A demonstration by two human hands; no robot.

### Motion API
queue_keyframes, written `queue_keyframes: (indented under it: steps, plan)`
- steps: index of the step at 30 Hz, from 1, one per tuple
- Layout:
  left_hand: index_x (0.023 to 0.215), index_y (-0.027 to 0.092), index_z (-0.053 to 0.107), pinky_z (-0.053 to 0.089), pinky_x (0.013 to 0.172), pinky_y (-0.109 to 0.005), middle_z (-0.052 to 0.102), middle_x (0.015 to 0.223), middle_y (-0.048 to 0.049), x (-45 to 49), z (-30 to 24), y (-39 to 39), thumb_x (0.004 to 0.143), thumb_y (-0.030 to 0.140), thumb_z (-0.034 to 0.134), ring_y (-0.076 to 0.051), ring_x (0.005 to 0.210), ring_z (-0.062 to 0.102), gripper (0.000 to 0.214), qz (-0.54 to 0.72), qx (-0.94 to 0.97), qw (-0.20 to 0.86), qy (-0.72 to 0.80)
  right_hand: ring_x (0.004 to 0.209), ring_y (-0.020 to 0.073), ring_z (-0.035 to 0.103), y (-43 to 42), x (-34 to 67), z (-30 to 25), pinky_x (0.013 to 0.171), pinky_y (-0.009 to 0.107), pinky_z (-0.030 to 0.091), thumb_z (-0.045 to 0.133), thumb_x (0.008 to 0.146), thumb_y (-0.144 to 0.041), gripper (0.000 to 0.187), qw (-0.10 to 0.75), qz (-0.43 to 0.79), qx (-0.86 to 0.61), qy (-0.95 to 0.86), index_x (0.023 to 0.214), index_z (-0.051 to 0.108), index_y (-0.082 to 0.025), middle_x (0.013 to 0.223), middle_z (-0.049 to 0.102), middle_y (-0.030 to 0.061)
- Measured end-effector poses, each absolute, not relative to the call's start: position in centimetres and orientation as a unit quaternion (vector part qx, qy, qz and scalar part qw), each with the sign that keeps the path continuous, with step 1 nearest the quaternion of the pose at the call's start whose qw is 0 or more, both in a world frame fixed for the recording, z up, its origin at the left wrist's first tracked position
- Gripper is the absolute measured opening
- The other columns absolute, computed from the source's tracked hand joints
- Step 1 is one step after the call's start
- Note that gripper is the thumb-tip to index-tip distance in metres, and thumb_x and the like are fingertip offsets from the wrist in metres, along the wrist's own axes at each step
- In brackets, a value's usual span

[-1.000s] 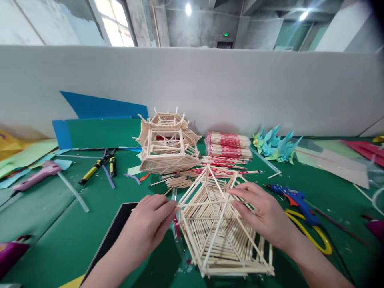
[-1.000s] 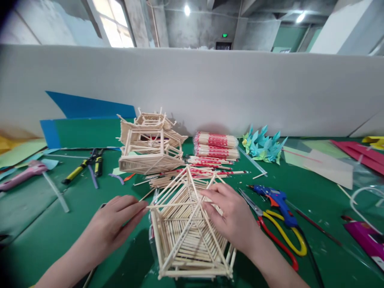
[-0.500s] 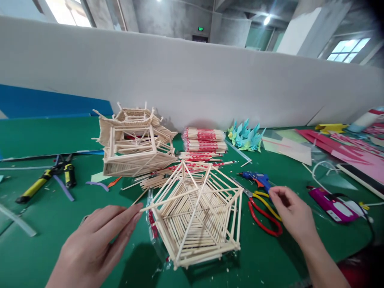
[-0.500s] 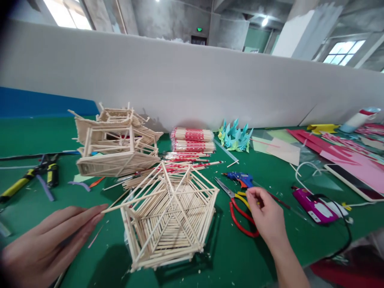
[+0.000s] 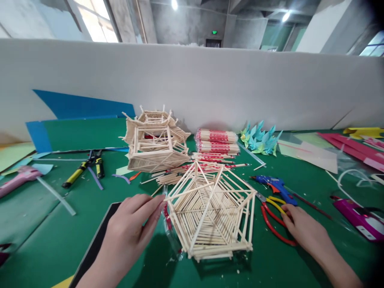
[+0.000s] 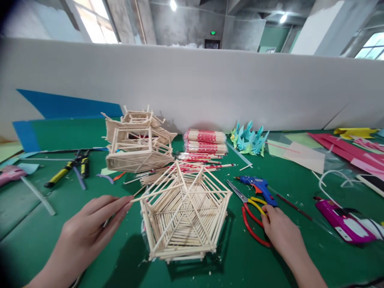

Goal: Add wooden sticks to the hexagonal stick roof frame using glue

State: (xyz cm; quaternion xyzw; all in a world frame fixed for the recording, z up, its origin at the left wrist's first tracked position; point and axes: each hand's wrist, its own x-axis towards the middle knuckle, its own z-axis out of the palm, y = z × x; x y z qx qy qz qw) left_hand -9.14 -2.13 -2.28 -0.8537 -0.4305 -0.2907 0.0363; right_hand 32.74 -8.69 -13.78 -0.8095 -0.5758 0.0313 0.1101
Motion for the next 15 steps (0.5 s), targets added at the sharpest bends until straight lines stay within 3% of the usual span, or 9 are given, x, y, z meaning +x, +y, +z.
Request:
queue_keyframes:
  steps: [8, 15]
  plan:
    - [0.094, 0.015, 0.058, 0.041, 0.058, -0.028, 0.056, 0.074, -0.0039, -8.9, -2.0, -2.4, 0.085, 0.021, 0.045, -0.016, 0.065, 0.052, 0.017, -0.27, -0.854, 0.047, -0.442, 0.077, 0.0296, 0.063, -9.1, 33.1, -14.7, 0.062, 0.039, 0.047, 0.03, 0.078, -0.036, 0.035, 0.131, 0.052, -0.814, -0.563, 0.087, 0.057, -0.015, 0.093, 0.062, 0.0171]
    - [0.09, 0.015, 0.06, 0.039, 0.055, -0.027, 0.056, 0.068, -0.0035, -8.2, -1.8, -2.3, 0.086, 0.022, 0.041, -0.015, 0.061, 0.052, 0.02, -0.259, -0.85, 0.054, -0.456, 0.081, 0.0259, 0.065, -9.4, 34.2, -15.1, 0.062, 0.033, 0.052, 0.036, 0.075, -0.047, 0.039, 0.212, 0.103, -0.81, -0.537, 0.087, 0.061, -0.02, 0.09, 0.069, 0.0099]
